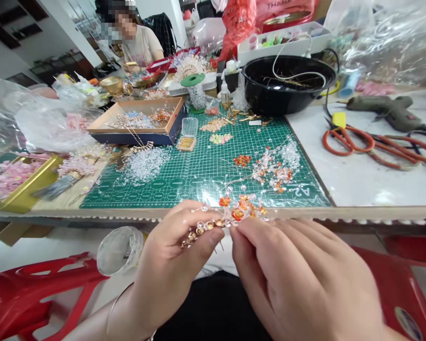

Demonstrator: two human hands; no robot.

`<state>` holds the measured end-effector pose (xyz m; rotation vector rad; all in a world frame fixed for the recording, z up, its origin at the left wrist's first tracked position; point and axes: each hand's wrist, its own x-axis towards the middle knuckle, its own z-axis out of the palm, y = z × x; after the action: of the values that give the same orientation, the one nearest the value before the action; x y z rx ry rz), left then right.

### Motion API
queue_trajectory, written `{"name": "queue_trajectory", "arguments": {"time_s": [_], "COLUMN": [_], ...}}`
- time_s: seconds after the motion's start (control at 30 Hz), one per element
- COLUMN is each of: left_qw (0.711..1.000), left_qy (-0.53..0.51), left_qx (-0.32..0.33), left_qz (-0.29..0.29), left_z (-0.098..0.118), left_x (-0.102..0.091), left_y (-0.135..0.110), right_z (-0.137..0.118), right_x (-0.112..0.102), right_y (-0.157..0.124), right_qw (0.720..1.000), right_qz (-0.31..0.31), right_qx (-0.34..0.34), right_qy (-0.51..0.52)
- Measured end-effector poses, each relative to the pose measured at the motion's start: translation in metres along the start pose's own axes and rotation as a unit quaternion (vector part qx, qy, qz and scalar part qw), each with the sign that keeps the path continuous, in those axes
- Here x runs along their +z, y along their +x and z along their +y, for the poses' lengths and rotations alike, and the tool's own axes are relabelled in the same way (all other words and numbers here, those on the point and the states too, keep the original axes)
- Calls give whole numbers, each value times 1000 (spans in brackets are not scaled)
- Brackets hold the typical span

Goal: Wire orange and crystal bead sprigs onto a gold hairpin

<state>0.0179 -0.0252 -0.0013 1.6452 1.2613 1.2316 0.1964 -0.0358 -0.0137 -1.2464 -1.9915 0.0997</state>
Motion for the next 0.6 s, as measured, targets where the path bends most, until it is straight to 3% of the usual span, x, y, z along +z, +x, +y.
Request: {"name": "queue_trajectory", "arguments": {"time_s": [0.27, 0.6], "left_qw": [984, 963], "left_qy": [120, 169], "left_qx": [134, 198], "left_qz": [14, 63], "left_z": [-1, -6], "left_x": [2, -3], "left_y": [-8, -9], "right_z": [11, 2], "right_x": [1, -1], "right_y": [-2, 4], "right_qw": [999, 997], "right_qz": [-23, -59], "right_qx": [-5, -1], "right_qy": [44, 57]}}
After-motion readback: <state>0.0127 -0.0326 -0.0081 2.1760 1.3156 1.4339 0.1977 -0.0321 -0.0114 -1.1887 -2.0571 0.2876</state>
